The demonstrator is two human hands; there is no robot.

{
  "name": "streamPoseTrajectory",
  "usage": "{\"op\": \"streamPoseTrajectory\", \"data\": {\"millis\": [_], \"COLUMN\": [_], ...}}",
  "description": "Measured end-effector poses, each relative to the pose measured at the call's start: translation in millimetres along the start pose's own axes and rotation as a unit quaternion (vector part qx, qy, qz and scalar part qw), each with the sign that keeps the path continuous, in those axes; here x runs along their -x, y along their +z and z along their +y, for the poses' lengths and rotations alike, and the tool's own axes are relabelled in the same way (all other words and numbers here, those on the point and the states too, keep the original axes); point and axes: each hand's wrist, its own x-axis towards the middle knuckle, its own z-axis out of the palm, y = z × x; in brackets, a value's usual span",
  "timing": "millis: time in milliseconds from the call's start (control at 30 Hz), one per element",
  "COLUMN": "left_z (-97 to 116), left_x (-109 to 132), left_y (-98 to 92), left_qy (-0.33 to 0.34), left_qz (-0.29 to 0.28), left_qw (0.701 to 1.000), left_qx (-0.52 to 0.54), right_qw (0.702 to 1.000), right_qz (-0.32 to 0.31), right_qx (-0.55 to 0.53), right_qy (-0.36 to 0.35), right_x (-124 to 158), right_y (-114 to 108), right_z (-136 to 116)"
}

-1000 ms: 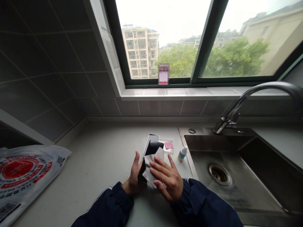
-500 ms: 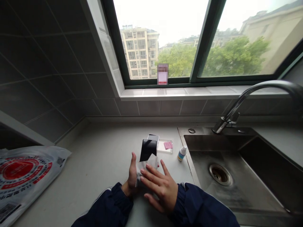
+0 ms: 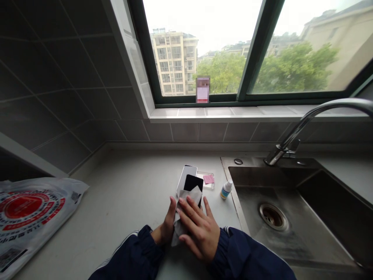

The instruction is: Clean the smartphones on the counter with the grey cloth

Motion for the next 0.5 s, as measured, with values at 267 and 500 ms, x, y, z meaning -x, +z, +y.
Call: {"op": "streamPoseTrajectory", "data": {"millis": [267,500], "left_z": [4,14], "left_x": [9,9], "left_y": [-0.2,15.0], "left_qy": [0.083,0.092], "left_qz": [0.007,-0.042], "left_qw": [0.961,0.973], "left_qx": [-0.262,-0.206], "right_qw": [0.995,0.986], "right_qz": [0.059,0.108], "right_qx": [0.029,0.027], "right_qy": [0.073,0.126], "right_x": [1,2], "right_y": [2,5], "right_z": [9,20]}}
